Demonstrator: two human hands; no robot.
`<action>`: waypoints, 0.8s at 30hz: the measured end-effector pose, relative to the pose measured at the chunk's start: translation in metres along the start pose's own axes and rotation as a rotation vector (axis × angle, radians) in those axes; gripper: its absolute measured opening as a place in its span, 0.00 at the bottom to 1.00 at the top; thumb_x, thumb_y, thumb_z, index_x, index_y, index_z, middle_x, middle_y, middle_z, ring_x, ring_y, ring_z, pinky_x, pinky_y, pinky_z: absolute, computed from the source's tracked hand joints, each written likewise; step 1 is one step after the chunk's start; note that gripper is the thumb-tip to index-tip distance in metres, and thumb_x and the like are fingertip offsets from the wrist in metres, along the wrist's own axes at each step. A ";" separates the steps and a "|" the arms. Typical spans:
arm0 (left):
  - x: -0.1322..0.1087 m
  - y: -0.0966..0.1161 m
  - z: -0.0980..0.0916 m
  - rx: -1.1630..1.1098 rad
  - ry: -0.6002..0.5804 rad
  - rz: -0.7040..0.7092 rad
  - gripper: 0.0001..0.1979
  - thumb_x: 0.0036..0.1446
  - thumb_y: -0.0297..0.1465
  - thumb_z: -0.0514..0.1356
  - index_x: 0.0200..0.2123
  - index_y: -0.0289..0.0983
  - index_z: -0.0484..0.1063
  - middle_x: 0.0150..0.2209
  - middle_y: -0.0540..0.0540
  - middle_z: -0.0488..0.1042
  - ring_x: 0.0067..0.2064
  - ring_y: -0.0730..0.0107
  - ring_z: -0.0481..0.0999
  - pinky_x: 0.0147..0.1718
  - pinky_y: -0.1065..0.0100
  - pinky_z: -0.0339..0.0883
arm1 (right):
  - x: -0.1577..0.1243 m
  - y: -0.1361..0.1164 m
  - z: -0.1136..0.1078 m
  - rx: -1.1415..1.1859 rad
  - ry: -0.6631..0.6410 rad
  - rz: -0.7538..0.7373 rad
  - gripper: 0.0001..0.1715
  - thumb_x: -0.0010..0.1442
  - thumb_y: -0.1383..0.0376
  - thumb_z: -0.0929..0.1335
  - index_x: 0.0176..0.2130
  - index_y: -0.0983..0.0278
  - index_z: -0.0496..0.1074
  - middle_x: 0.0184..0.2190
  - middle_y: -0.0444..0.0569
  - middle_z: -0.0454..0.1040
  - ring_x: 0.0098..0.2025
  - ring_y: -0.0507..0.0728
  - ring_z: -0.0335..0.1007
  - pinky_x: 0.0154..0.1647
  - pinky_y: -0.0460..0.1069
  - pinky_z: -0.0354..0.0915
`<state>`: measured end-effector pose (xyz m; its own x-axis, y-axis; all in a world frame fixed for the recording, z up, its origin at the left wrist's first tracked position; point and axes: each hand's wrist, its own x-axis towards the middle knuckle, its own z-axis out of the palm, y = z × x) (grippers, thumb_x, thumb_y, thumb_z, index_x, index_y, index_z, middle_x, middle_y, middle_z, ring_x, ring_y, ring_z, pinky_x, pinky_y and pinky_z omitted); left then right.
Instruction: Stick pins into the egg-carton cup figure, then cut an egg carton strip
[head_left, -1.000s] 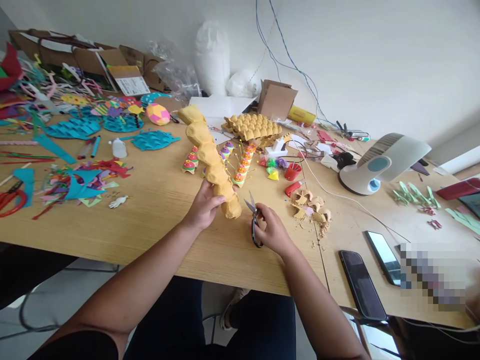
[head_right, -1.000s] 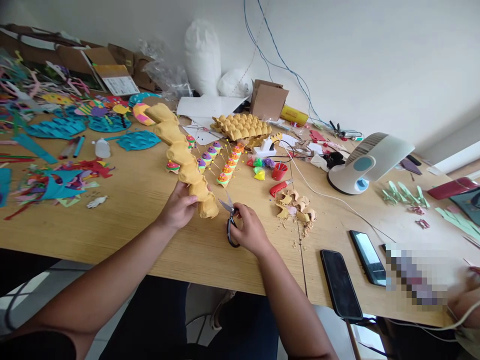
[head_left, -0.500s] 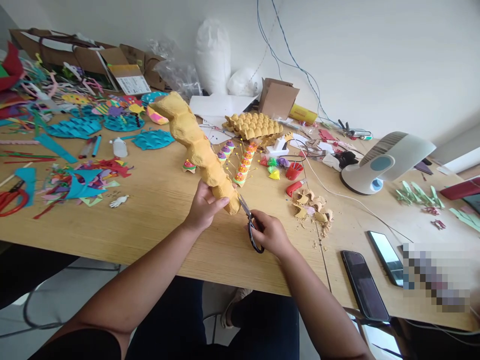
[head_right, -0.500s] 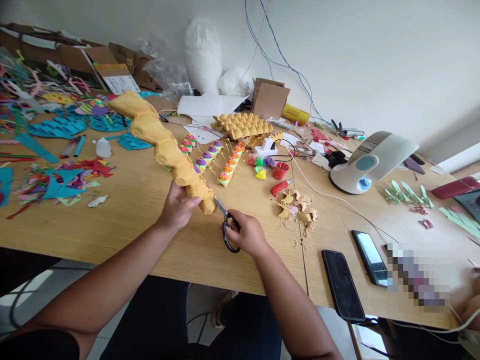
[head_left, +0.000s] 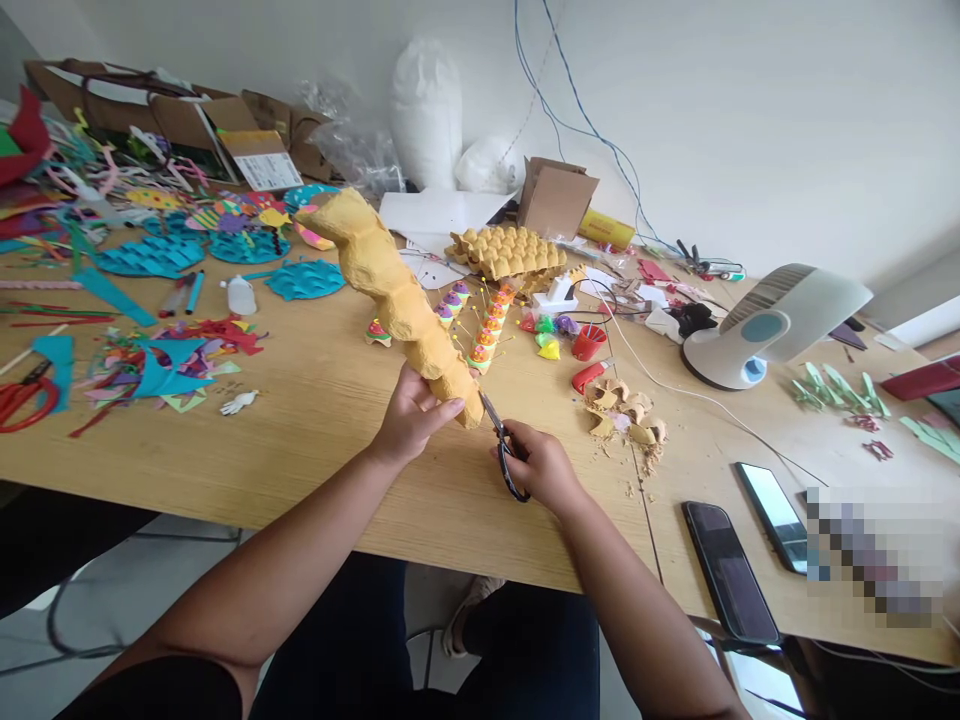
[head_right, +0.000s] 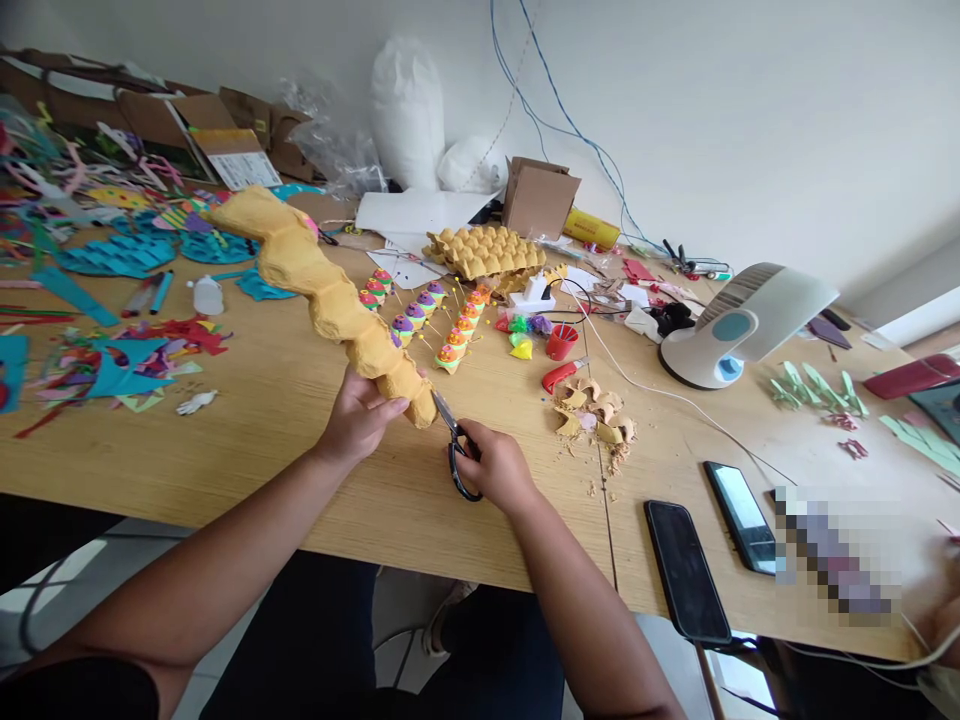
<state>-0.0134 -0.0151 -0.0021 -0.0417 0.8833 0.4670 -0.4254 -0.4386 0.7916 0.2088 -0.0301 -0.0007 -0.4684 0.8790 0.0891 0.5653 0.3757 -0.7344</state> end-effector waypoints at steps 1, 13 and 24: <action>0.000 0.000 0.000 0.001 -0.001 -0.001 0.30 0.54 0.27 0.71 0.57 0.44 0.65 0.48 0.47 0.80 0.50 0.64 0.81 0.50 0.63 0.75 | 0.000 0.000 0.000 0.001 0.000 0.001 0.17 0.63 0.57 0.69 0.49 0.62 0.76 0.27 0.42 0.71 0.27 0.51 0.63 0.28 0.45 0.55; 0.000 0.000 0.001 0.023 -0.008 0.008 0.29 0.54 0.27 0.71 0.57 0.43 0.64 0.46 0.47 0.80 0.50 0.66 0.81 0.50 0.64 0.75 | 0.001 0.001 -0.002 -0.056 0.023 0.009 0.16 0.64 0.57 0.68 0.47 0.62 0.76 0.27 0.43 0.73 0.27 0.52 0.64 0.30 0.46 0.56; 0.001 0.001 0.002 0.009 -0.015 -0.015 0.30 0.53 0.28 0.71 0.57 0.43 0.64 0.50 0.45 0.79 0.51 0.63 0.80 0.52 0.61 0.75 | 0.002 0.004 -0.007 0.039 -0.005 0.020 0.18 0.63 0.52 0.69 0.46 0.61 0.74 0.27 0.42 0.71 0.28 0.52 0.63 0.29 0.46 0.57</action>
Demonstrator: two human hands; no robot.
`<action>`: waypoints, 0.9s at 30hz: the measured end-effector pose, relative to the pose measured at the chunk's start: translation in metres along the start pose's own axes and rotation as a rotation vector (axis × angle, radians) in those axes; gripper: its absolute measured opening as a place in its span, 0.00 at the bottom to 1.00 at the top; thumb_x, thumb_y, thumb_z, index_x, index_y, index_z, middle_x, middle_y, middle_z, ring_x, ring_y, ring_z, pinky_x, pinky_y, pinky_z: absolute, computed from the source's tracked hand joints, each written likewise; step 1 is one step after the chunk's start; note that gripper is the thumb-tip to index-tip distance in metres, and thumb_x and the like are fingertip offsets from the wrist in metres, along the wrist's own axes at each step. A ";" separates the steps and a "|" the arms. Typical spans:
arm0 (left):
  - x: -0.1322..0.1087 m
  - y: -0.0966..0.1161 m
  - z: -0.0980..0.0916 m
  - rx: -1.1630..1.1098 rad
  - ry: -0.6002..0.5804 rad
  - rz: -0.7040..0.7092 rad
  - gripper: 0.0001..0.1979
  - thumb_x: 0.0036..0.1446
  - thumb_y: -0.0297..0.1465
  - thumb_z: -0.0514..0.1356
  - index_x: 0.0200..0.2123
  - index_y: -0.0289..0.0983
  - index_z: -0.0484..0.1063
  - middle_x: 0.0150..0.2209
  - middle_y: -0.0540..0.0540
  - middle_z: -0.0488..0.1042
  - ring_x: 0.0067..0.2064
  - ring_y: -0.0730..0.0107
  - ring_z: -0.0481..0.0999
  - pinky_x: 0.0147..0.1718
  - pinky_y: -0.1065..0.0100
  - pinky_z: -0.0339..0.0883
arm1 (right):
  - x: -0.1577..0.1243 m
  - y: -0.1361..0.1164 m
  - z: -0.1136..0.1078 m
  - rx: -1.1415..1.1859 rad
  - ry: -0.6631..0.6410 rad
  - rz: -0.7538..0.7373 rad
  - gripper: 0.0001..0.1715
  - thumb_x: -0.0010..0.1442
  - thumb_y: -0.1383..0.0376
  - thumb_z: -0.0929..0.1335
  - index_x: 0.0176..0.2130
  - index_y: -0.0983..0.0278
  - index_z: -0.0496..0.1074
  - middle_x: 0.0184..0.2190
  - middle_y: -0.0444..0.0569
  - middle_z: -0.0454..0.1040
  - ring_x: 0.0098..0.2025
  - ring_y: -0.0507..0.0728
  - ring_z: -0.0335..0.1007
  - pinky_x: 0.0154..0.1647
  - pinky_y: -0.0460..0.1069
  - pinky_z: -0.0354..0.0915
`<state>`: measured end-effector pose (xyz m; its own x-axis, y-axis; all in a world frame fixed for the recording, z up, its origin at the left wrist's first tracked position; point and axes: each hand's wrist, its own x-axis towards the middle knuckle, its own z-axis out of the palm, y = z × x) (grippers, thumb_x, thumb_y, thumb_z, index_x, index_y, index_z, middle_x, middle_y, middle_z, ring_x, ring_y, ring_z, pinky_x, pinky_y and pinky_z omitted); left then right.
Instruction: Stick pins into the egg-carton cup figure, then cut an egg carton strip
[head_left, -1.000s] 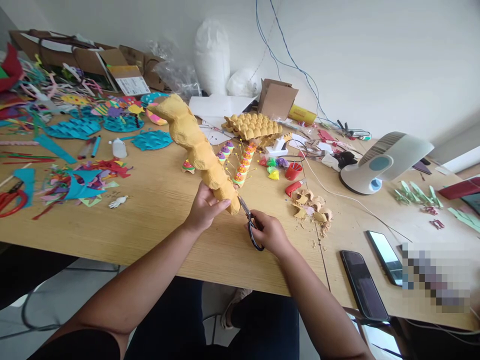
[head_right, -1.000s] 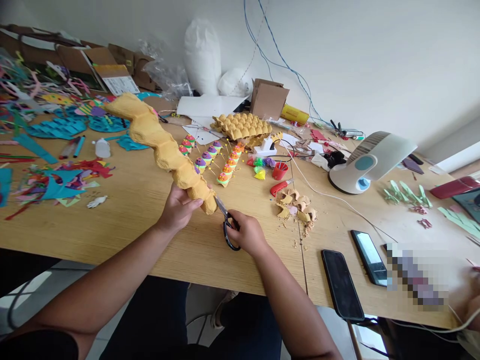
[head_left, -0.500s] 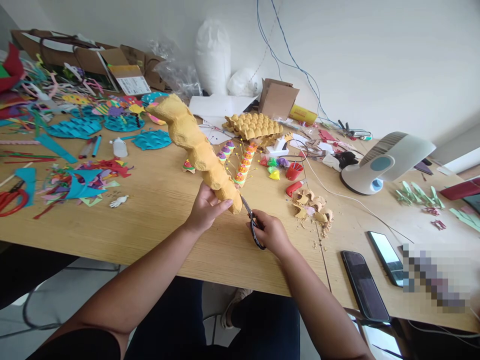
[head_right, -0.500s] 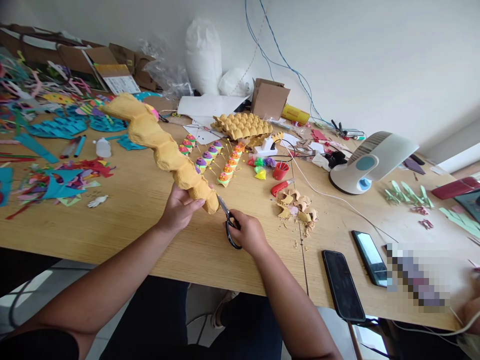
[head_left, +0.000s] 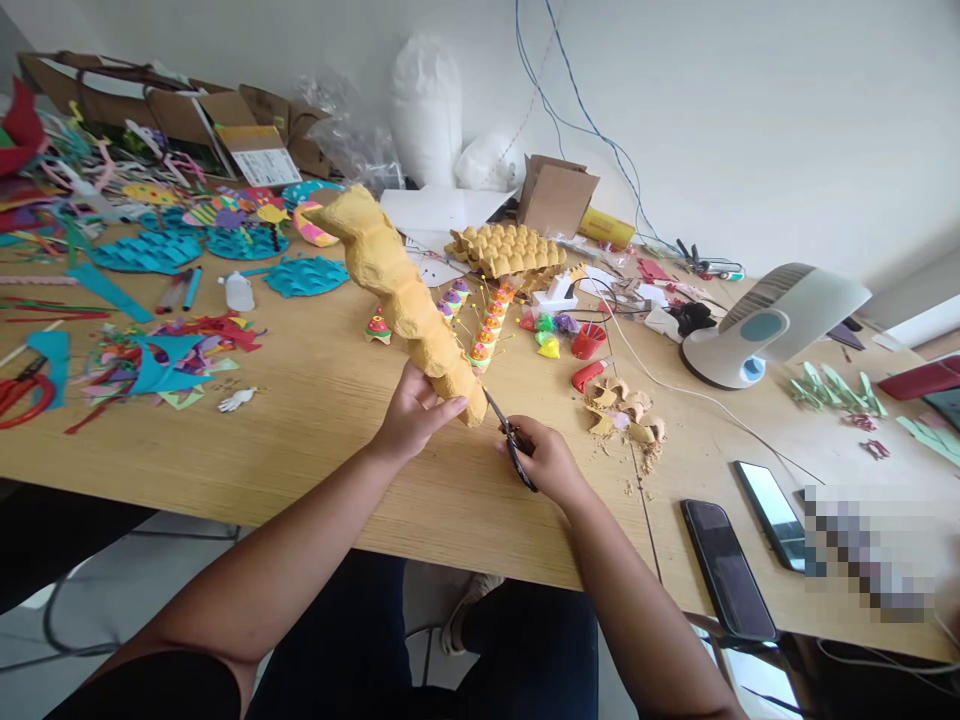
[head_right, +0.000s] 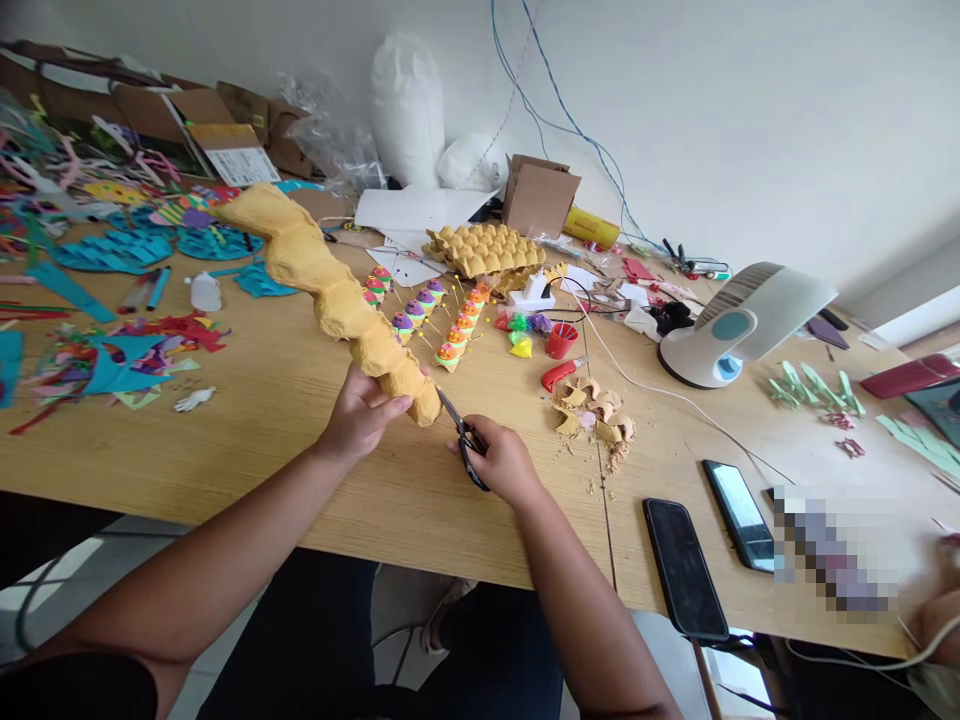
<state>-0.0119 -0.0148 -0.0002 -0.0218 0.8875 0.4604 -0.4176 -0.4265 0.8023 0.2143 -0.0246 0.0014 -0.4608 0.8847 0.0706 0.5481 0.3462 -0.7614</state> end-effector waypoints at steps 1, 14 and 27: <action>0.000 0.000 0.000 -0.002 -0.003 -0.003 0.30 0.53 0.28 0.71 0.57 0.43 0.64 0.49 0.45 0.79 0.52 0.63 0.80 0.52 0.61 0.74 | 0.000 0.001 0.000 0.009 -0.003 0.000 0.18 0.63 0.51 0.69 0.46 0.61 0.74 0.28 0.42 0.71 0.28 0.52 0.63 0.29 0.46 0.57; -0.004 -0.004 0.000 -0.004 -0.045 -0.042 0.28 0.54 0.28 0.71 0.55 0.42 0.65 0.49 0.44 0.79 0.51 0.63 0.80 0.51 0.59 0.74 | 0.002 0.004 0.005 -0.009 0.029 -0.010 0.20 0.63 0.51 0.68 0.47 0.62 0.73 0.26 0.42 0.70 0.27 0.52 0.61 0.30 0.46 0.56; -0.002 -0.007 -0.002 -0.029 -0.047 -0.055 0.31 0.55 0.29 0.70 0.58 0.44 0.63 0.53 0.43 0.78 0.54 0.62 0.78 0.54 0.59 0.73 | 0.001 0.004 0.001 0.057 0.026 -0.032 0.14 0.63 0.55 0.68 0.43 0.62 0.73 0.29 0.43 0.71 0.29 0.52 0.63 0.31 0.46 0.58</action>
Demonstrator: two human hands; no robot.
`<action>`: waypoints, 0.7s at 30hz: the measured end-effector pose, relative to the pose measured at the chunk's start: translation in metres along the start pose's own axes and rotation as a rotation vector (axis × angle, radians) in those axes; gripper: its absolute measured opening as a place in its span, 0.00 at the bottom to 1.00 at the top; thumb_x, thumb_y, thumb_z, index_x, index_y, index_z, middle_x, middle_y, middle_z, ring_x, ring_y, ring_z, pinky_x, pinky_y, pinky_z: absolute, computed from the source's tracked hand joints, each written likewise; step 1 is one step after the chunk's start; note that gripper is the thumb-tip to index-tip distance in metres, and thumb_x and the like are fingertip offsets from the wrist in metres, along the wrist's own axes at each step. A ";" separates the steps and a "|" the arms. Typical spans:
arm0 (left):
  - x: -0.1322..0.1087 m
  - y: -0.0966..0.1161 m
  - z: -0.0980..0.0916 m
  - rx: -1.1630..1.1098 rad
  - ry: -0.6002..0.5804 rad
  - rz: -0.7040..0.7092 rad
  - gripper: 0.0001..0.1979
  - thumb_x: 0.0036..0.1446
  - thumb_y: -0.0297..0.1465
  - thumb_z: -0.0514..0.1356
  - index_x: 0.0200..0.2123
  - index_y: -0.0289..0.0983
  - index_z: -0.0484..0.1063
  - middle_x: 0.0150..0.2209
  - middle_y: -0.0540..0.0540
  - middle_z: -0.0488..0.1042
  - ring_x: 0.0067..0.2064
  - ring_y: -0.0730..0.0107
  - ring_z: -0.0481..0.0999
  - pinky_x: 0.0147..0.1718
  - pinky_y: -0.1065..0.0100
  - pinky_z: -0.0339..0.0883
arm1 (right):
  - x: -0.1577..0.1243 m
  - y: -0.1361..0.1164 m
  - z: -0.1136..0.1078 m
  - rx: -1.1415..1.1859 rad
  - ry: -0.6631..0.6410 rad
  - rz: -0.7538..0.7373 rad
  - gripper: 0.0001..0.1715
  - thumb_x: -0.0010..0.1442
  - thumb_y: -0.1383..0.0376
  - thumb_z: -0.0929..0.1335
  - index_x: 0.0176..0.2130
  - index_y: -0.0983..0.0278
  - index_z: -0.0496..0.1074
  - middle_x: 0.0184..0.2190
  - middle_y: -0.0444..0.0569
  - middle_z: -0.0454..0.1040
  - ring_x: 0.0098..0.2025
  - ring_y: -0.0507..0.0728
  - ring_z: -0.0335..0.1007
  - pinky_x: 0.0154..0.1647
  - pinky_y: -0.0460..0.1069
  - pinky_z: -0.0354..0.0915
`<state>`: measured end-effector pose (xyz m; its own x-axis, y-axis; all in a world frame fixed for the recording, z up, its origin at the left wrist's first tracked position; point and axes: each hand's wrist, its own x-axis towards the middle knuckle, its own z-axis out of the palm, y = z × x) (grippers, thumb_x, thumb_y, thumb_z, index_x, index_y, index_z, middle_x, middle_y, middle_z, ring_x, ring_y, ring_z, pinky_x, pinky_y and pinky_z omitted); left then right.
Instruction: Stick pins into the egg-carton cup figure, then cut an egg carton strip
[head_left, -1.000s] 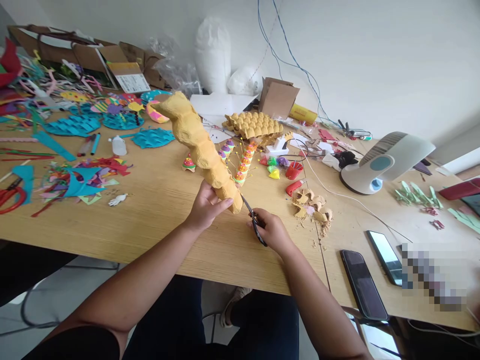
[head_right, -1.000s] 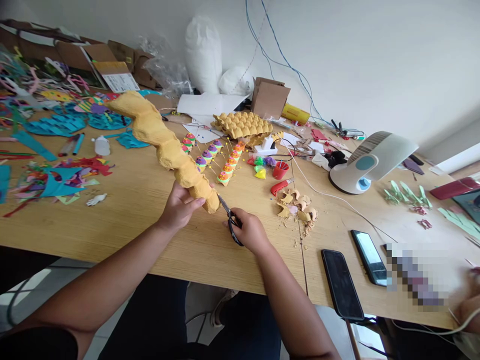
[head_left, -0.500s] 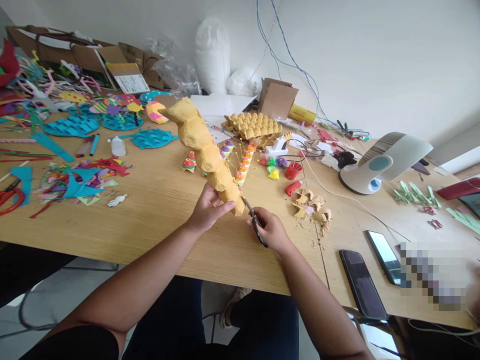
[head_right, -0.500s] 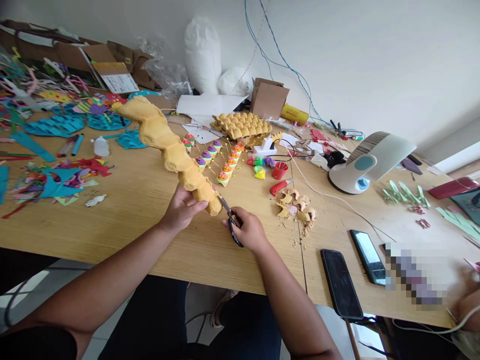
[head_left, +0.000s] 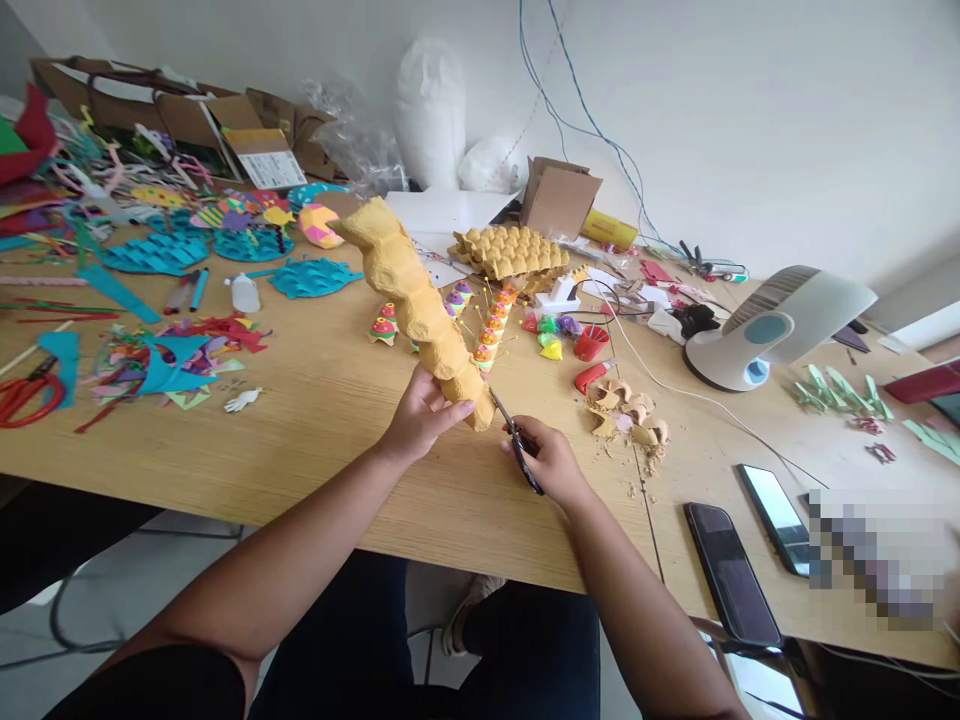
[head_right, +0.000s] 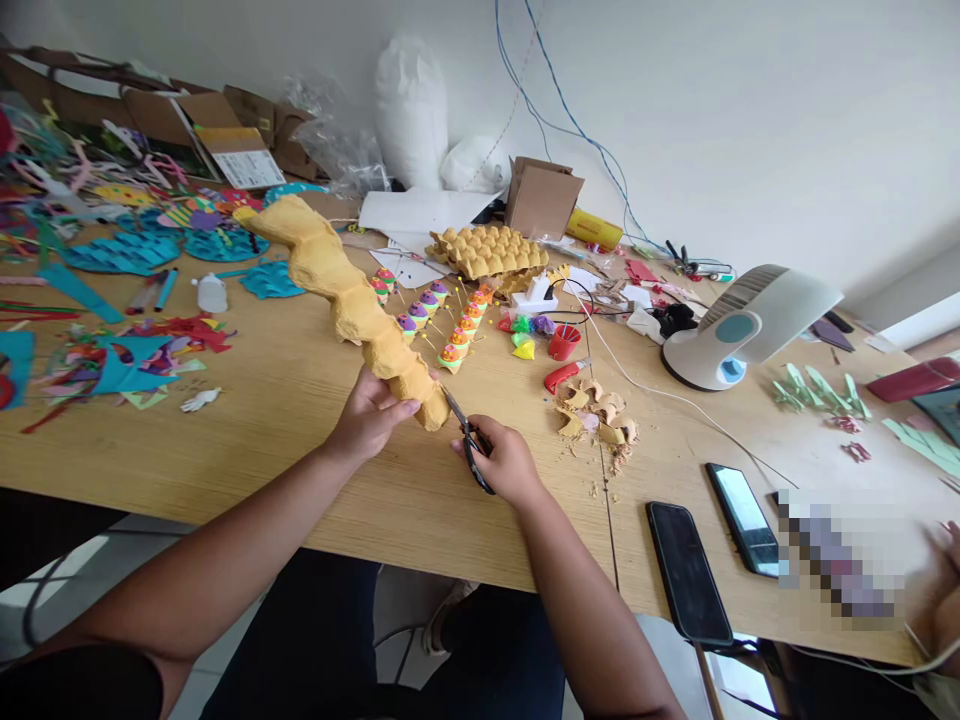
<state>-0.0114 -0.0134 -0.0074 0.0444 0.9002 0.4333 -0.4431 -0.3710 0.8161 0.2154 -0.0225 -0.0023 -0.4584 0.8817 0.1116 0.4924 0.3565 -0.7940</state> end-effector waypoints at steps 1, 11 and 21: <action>0.000 0.000 0.000 -0.001 -0.001 0.004 0.31 0.55 0.29 0.71 0.58 0.44 0.63 0.53 0.43 0.78 0.55 0.62 0.78 0.55 0.59 0.73 | 0.000 -0.001 -0.001 0.000 -0.005 -0.001 0.14 0.63 0.55 0.68 0.43 0.62 0.73 0.29 0.43 0.72 0.29 0.52 0.64 0.31 0.46 0.59; 0.000 -0.001 0.000 0.004 -0.001 0.012 0.30 0.55 0.28 0.71 0.58 0.45 0.64 0.50 0.45 0.78 0.54 0.62 0.79 0.53 0.61 0.74 | 0.001 0.002 0.001 -0.030 -0.006 0.009 0.17 0.63 0.52 0.69 0.44 0.62 0.74 0.26 0.42 0.69 0.27 0.52 0.61 0.28 0.45 0.57; -0.001 -0.001 0.000 0.008 0.002 -0.003 0.31 0.54 0.28 0.71 0.58 0.44 0.64 0.50 0.45 0.78 0.52 0.64 0.79 0.54 0.59 0.74 | 0.003 0.005 0.001 -0.018 -0.002 0.033 0.19 0.61 0.50 0.70 0.43 0.62 0.75 0.27 0.43 0.71 0.28 0.52 0.62 0.30 0.45 0.59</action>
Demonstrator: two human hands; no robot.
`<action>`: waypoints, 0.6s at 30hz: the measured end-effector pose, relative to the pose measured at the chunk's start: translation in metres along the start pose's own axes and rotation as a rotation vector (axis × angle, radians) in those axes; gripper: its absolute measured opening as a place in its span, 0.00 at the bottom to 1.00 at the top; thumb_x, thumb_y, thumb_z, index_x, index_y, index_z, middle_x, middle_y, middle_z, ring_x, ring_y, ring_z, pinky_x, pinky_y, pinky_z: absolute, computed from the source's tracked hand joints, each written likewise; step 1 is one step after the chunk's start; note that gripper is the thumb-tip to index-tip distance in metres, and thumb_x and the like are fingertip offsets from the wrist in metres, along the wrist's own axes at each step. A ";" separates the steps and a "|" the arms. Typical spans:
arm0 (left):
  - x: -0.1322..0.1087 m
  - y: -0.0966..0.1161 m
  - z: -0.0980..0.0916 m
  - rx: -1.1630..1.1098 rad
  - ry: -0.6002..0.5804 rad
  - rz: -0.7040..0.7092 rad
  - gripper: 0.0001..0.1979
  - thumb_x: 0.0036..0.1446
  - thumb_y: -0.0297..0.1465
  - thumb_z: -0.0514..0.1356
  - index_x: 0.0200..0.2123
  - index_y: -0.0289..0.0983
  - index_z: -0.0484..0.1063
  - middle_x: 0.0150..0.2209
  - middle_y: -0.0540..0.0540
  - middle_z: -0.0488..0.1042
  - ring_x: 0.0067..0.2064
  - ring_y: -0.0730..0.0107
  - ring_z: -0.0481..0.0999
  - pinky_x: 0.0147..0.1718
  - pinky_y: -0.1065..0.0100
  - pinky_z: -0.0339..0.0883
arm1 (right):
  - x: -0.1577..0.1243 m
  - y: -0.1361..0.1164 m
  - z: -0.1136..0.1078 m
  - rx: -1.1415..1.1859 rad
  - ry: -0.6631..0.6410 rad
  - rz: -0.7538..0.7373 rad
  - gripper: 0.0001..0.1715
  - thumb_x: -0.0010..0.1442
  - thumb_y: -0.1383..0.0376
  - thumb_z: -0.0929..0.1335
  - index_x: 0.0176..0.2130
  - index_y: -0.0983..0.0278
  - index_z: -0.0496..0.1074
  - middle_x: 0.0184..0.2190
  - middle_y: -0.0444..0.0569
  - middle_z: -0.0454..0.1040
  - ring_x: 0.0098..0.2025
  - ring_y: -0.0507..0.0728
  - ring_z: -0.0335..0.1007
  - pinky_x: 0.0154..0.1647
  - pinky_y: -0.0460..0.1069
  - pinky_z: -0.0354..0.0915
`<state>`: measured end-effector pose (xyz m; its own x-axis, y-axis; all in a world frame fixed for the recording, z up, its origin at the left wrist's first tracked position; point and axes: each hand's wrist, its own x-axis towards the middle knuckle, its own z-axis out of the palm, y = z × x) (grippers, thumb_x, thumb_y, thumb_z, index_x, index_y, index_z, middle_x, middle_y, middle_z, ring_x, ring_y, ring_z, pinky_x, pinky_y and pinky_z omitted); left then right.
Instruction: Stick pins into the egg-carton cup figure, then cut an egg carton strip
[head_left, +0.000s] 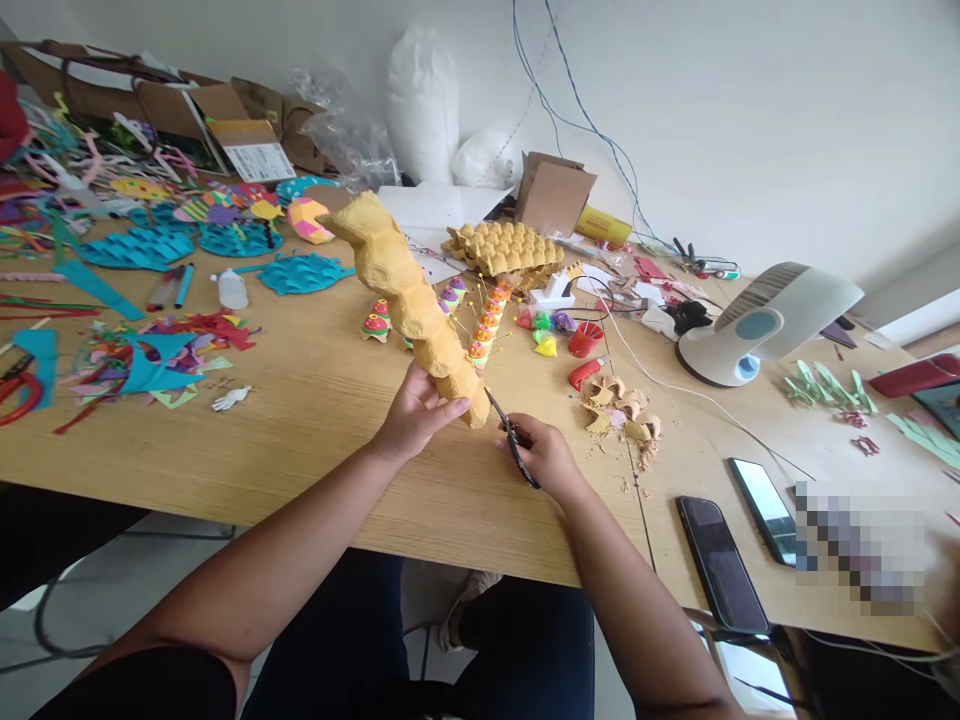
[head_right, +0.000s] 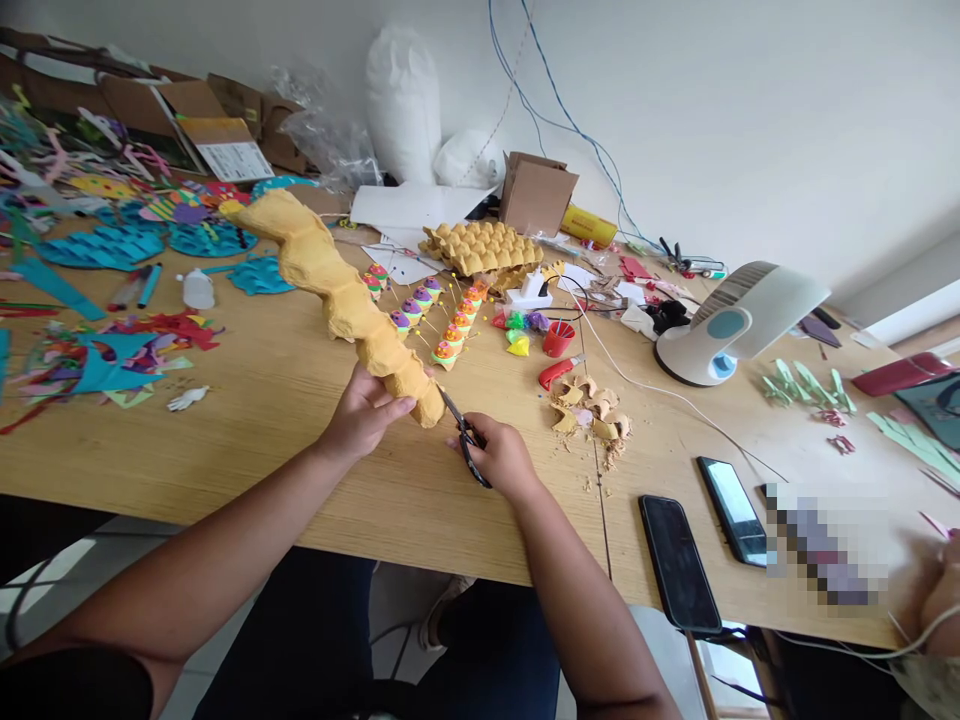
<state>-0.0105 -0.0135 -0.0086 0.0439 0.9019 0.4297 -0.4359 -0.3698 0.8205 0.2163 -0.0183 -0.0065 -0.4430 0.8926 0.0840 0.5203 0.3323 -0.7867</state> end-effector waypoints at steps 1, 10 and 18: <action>0.000 0.000 0.000 -0.001 0.000 0.001 0.30 0.54 0.28 0.71 0.58 0.44 0.65 0.50 0.45 0.78 0.52 0.64 0.79 0.54 0.59 0.73 | 0.000 0.000 -0.001 -0.006 0.001 0.000 0.19 0.61 0.50 0.70 0.42 0.62 0.75 0.27 0.43 0.71 0.28 0.52 0.62 0.29 0.45 0.59; 0.002 0.000 0.000 -0.014 0.094 -0.009 0.28 0.50 0.29 0.73 0.54 0.43 0.69 0.48 0.47 0.78 0.50 0.66 0.79 0.52 0.63 0.72 | -0.001 0.002 -0.004 -0.048 0.013 -0.007 0.19 0.61 0.51 0.69 0.43 0.62 0.75 0.28 0.44 0.73 0.28 0.53 0.65 0.30 0.46 0.60; 0.007 0.007 0.000 -0.150 0.116 -0.109 0.27 0.48 0.33 0.74 0.52 0.44 0.71 0.47 0.48 0.77 0.48 0.66 0.78 0.46 0.65 0.74 | -0.004 -0.005 -0.010 0.028 0.023 -0.023 0.21 0.64 0.48 0.67 0.45 0.61 0.72 0.29 0.43 0.70 0.30 0.52 0.63 0.31 0.46 0.59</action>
<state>-0.0130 -0.0096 0.0003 -0.0021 0.9575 0.2884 -0.5634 -0.2394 0.7908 0.2230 -0.0202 0.0034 -0.4376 0.8917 0.1162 0.4896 0.3446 -0.8009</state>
